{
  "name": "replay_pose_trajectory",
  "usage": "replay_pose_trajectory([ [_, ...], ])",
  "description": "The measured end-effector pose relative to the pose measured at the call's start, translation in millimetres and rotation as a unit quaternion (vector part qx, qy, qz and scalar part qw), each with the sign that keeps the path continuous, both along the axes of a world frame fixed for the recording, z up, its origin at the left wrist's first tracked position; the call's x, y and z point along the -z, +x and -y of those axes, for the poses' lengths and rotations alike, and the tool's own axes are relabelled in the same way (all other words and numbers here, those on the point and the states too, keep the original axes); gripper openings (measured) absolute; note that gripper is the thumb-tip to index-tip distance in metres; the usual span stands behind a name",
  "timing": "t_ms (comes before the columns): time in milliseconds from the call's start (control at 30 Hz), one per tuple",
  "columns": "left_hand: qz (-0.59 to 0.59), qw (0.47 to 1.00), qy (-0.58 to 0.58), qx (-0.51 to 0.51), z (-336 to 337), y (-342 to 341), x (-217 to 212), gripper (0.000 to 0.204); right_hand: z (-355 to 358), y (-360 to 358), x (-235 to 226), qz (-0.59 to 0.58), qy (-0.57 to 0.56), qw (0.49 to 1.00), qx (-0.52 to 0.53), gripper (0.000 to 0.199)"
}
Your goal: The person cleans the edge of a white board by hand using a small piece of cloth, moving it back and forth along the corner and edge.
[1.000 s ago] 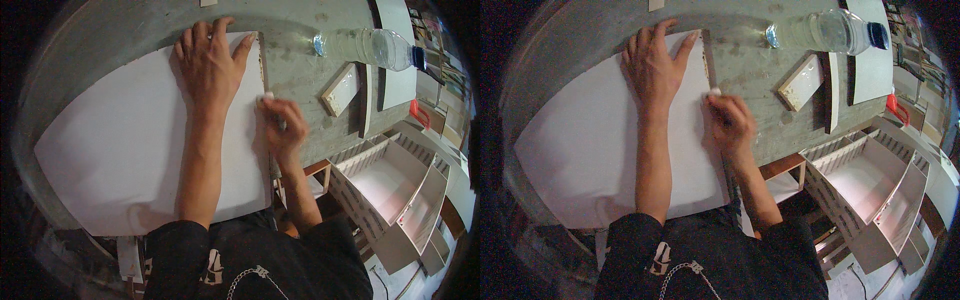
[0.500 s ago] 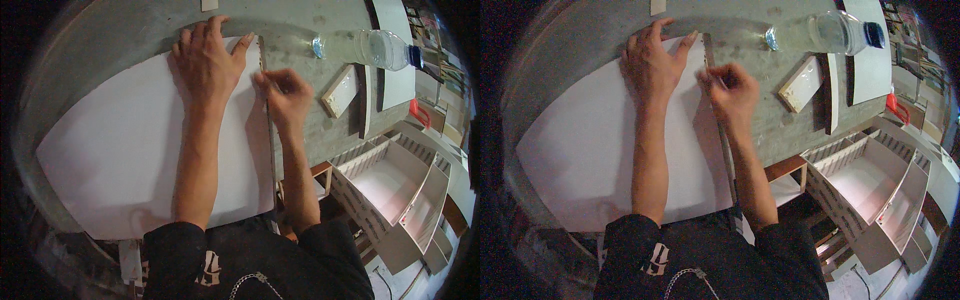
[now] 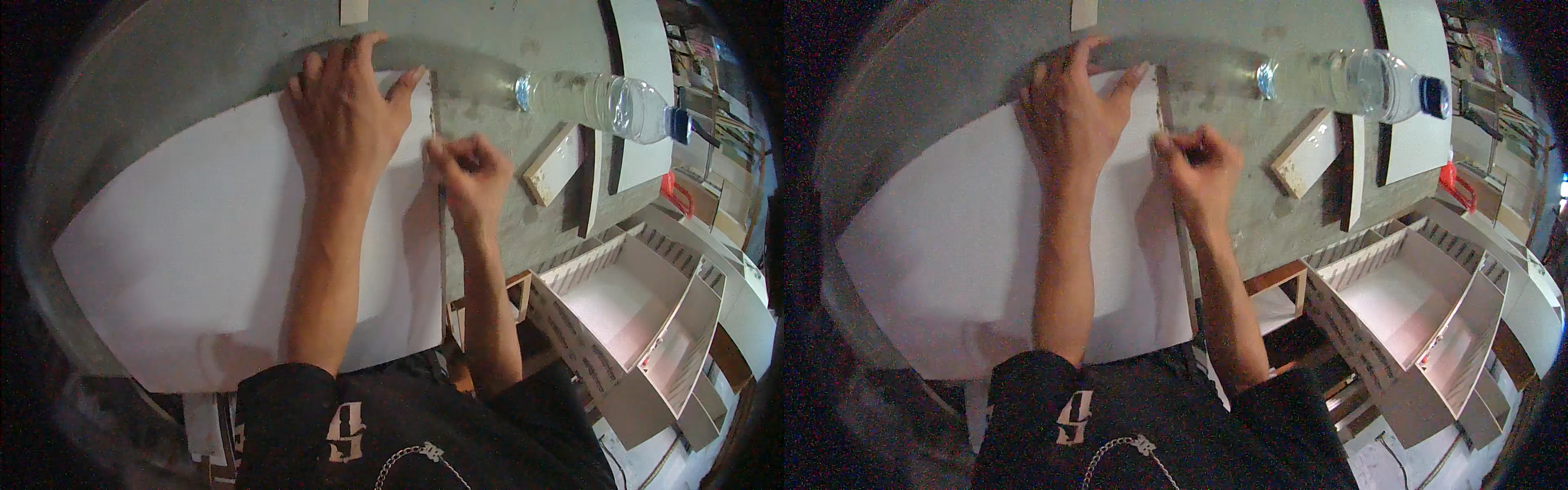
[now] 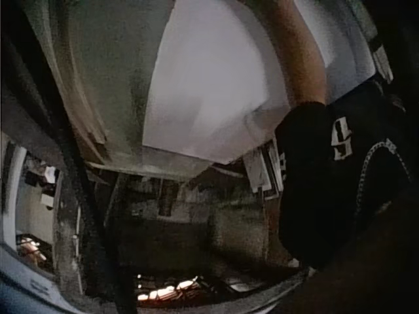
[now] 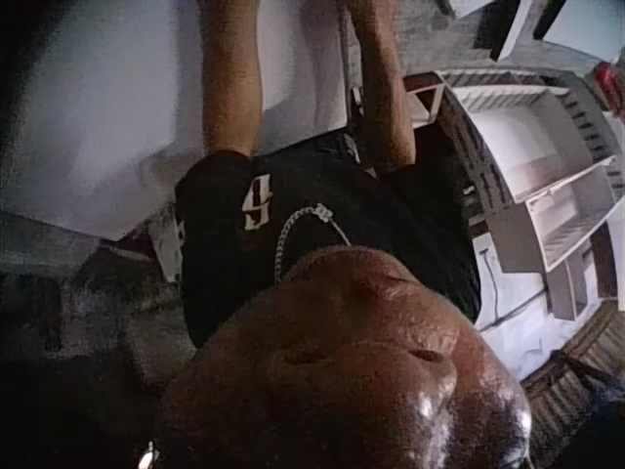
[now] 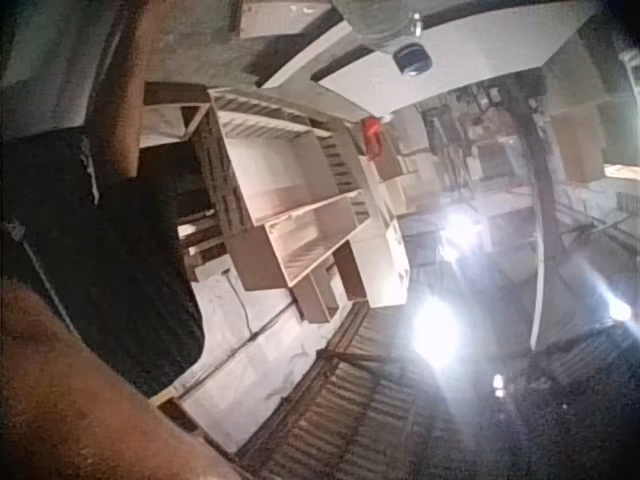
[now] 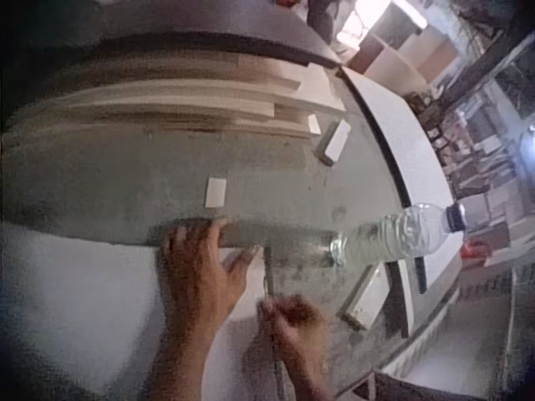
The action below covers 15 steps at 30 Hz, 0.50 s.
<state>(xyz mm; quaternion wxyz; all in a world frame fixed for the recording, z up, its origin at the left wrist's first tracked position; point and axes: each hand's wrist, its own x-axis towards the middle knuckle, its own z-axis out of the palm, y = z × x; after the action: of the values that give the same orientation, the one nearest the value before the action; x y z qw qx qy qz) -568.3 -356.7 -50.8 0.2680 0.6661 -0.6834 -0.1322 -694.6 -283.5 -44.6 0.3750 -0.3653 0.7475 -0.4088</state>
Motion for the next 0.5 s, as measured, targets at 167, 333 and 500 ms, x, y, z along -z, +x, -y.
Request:
replay_pose_trajectory([
  [167,-0.020,1.000,-0.005,0.010,1.0,-3.3,-2.3,0.050,34.5,-4.2,-0.7,-0.004,-0.017,1.000,-0.005,0.020],
  [333,-0.001,1.000,-0.009,0.007,-0.9,-0.9,4.5,0.043,6.5,-0.1,9.1,0.052,-0.061,0.997,-0.003,0.022],
  [500,-0.018,1.000,-0.002,0.003,1.0,-4.7,0.1,0.039,62.2,-7.5,0.5,0.007,-0.016,1.000,-0.016,0.021],
])
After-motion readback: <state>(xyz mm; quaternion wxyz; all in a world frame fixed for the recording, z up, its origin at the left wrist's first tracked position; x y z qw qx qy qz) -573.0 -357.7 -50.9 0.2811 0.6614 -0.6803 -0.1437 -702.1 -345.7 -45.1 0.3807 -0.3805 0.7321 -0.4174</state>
